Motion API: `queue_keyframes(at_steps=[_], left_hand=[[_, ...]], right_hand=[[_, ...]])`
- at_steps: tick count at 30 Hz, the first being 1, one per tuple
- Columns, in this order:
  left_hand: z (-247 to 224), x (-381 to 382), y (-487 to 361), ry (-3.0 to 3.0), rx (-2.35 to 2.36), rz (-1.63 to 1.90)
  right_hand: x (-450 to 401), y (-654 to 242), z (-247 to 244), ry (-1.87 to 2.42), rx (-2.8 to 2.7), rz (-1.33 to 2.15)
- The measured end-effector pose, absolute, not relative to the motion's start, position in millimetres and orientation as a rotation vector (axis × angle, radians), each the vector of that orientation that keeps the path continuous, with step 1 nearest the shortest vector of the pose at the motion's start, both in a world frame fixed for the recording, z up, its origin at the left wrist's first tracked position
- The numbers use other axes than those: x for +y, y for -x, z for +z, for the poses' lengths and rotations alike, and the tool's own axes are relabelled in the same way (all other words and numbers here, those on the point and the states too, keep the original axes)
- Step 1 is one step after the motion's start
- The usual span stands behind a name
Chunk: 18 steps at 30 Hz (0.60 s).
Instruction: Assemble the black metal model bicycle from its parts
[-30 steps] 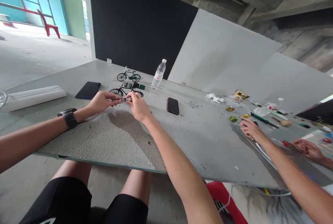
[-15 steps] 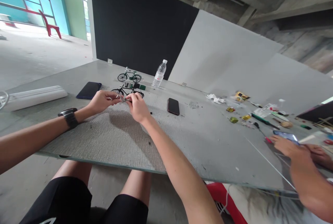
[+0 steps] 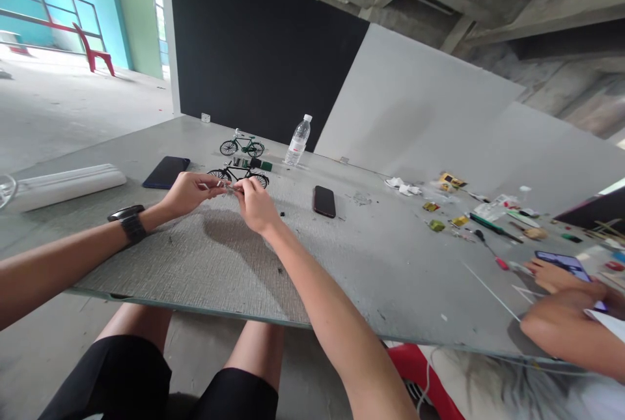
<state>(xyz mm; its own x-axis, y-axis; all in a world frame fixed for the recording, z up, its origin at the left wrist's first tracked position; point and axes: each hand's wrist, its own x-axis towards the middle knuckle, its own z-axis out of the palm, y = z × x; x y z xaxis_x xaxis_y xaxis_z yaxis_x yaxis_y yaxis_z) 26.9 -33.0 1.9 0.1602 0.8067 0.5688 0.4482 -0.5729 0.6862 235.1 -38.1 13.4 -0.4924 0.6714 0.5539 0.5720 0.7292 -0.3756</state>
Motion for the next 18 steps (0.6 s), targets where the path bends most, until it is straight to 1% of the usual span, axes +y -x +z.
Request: queue_keyframes(at_steps=[3,5,7,11,13,15,18], left_hand=[[0.8,-34.7,-28.1,-2.098,1.219,1.389],[1.2,-37.5,-28.8,-2.120,1.228,1.393],[2.2,-40.4,-28.6,-2.162,1.207,1.407],[3.5,-42.7,-27.3,-2.291,1.063,1.451],[2.9,-41.5,-27.6,-2.315,1.023,1.449],[1.4,-39.2,-28.7,-2.277,1.067,1.434],[-1.8,-35.3,-30.4,-2.127,1.176,1.418]], right_hand=[[-40.1,-234.1,12.4,0.954,-2.237,0.121],[-40.0,-233.7,12.5,0.957,-2.216,0.150],[-37.9,-234.1,13.6,0.973,-2.162,0.271],[-29.8,-238.5,15.4,1.036,-2.094,0.687],[-26.7,-240.8,14.7,1.029,-2.093,0.787],[-26.0,-241.5,13.2,1.012,-2.098,0.722],[-29.1,-240.0,12.1,0.971,-2.146,0.456]])
